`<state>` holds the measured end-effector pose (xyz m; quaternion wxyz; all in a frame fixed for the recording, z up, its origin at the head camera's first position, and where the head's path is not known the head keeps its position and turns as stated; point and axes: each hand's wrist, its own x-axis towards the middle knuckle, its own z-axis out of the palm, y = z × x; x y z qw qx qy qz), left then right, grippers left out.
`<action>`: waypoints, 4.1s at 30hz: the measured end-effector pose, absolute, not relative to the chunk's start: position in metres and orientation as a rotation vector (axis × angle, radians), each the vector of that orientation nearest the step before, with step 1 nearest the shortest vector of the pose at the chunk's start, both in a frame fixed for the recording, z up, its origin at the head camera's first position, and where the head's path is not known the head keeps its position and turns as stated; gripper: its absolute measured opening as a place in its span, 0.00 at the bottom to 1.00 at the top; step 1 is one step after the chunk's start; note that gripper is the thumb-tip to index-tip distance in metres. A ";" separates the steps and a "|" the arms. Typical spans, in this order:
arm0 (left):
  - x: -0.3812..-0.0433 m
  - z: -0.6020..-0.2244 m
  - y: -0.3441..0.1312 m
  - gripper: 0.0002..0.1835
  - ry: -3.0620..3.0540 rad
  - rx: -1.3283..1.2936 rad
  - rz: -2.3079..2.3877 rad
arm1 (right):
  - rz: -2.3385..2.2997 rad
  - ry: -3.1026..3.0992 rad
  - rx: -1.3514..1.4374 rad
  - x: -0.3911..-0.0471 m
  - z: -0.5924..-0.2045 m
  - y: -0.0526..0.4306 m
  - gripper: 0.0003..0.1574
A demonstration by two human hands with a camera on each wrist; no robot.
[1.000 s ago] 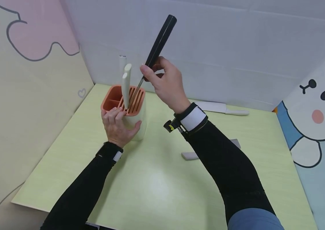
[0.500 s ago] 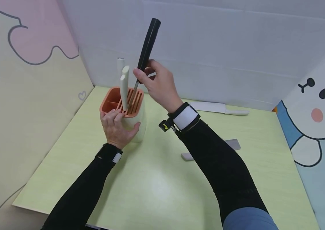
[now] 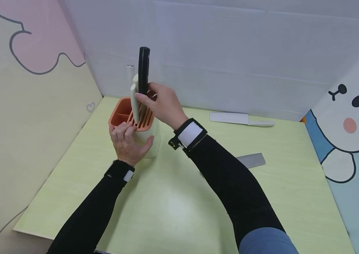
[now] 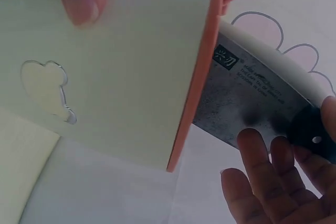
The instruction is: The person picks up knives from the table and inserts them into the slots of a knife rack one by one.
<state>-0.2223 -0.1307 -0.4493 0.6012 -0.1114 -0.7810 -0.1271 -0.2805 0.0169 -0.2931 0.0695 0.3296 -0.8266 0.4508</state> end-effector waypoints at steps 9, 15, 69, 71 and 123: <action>-0.220 -0.449 -0.131 0.37 -1.800 -0.256 -0.295 | 1.323 -2.599 0.943 -0.283 -0.307 0.017 0.22; -0.220 -0.449 -0.131 0.37 -1.797 -0.258 -0.291 | 1.314 -2.638 0.921 -0.285 -0.315 0.016 0.24; -0.217 -0.453 -0.139 0.36 -1.763 -0.241 -0.278 | 1.428 -2.616 0.957 -0.285 -0.366 0.004 0.35; -0.217 -0.452 -0.139 0.36 -1.763 -0.242 -0.278 | 1.443 -2.610 0.955 -0.285 -0.367 0.004 0.35; -0.215 -0.454 -0.136 0.30 -1.753 -0.242 -0.359 | 0.823 -3.049 0.669 -0.191 -0.458 0.282 0.25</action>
